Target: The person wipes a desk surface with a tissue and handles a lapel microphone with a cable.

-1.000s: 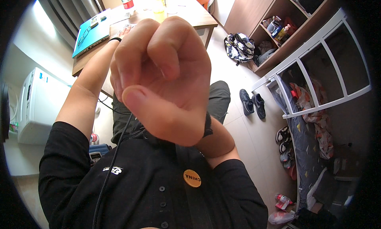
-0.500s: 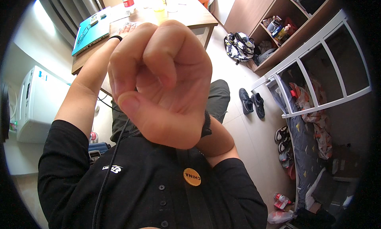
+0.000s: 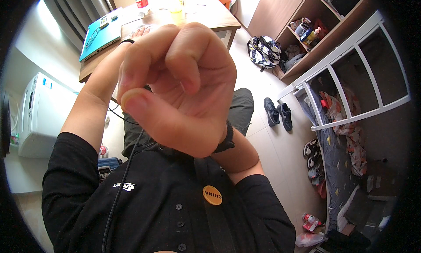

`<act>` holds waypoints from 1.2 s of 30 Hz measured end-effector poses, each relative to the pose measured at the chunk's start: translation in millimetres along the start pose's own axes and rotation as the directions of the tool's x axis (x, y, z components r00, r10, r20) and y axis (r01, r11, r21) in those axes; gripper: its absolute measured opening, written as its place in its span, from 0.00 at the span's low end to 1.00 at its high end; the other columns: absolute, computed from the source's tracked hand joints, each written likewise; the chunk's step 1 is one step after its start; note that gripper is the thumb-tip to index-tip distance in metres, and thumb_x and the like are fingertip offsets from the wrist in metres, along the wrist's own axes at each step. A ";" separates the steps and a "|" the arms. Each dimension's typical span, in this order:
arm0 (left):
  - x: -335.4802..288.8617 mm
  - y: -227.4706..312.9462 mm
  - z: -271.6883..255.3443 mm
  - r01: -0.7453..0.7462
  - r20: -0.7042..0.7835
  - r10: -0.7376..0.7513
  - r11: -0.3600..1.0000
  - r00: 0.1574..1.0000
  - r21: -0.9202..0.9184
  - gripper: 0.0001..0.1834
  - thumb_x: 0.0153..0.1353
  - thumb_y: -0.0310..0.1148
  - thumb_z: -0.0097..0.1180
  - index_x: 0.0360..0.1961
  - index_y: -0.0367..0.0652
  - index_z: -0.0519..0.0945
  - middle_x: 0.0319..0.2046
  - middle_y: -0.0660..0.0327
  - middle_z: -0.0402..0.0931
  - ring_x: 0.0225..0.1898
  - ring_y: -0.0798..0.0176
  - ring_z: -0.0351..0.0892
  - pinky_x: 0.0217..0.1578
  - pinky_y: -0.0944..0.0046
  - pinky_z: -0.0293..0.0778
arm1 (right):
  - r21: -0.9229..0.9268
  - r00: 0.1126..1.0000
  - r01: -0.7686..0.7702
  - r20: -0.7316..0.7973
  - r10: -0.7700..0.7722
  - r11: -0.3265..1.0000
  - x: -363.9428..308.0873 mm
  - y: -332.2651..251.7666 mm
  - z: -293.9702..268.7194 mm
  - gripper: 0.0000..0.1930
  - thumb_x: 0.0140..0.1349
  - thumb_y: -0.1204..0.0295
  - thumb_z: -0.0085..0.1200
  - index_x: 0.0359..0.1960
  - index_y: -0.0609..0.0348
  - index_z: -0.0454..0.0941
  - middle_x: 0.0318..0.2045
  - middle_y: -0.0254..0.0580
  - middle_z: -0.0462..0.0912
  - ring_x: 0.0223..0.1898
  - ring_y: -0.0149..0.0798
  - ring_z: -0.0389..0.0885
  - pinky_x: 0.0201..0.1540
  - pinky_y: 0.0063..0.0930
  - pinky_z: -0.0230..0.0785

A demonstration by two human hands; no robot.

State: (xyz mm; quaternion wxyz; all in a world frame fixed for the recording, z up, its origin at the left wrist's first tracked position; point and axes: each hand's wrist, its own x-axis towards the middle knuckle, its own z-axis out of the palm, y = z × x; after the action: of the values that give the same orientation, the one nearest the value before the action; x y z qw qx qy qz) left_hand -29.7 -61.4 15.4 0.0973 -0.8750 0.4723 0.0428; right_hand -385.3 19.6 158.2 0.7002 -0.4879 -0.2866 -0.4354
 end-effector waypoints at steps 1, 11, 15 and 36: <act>0.3 0.3 0.1 -0.007 -0.006 0.007 1.000 1.000 -0.002 0.69 0.47 0.84 0.45 0.78 0.48 0.39 0.78 0.52 0.29 0.79 0.52 0.26 0.75 0.49 0.30 | -0.001 1.000 0.001 -0.001 -0.001 1.000 0.2 0.3 -0.7 0.13 0.60 0.76 0.57 0.33 0.49 0.62 0.37 0.34 0.72 0.36 0.32 0.73 0.39 0.20 0.71; 36.4 -12.0 27.7 -0.006 -0.049 0.005 1.000 0.999 -0.005 0.73 0.41 0.87 0.48 0.78 0.50 0.40 0.78 0.49 0.31 0.78 0.47 0.28 0.75 0.44 0.32 | 0.254 0.899 0.251 0.295 -0.322 0.934 -12.8 -26.7 16.7 0.07 0.60 0.86 0.49 0.26 0.65 0.76 0.23 0.51 0.80 0.22 0.40 0.79 0.25 0.29 0.76; 42.7 -18.4 36.1 0.011 -0.084 -0.009 1.000 0.996 0.023 0.72 0.42 0.87 0.47 0.78 0.50 0.40 0.78 0.49 0.32 0.78 0.47 0.29 0.75 0.45 0.34 | 0.133 0.832 0.287 0.456 -0.316 0.949 -5.7 -42.0 39.2 0.18 0.59 0.83 0.49 0.12 0.53 0.65 0.22 0.40 0.82 0.19 0.35 0.76 0.20 0.20 0.70; 47.1 -11.3 32.4 -0.009 -0.065 0.011 0.999 0.998 0.034 0.72 0.41 0.87 0.47 0.78 0.52 0.40 0.78 0.50 0.31 0.78 0.47 0.29 0.75 0.43 0.35 | 0.127 0.862 0.253 0.421 -0.283 0.959 -3.0 -46.0 29.8 0.15 0.58 0.85 0.48 0.14 0.59 0.69 0.22 0.46 0.80 0.20 0.38 0.77 0.23 0.24 0.73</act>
State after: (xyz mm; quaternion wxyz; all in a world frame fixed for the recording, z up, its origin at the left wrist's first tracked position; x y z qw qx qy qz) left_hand 6.2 -87.1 -22.6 0.0964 -0.8718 0.4802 0.0066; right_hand -426.9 41.7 186.4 0.5671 -0.5043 -0.5151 -0.3984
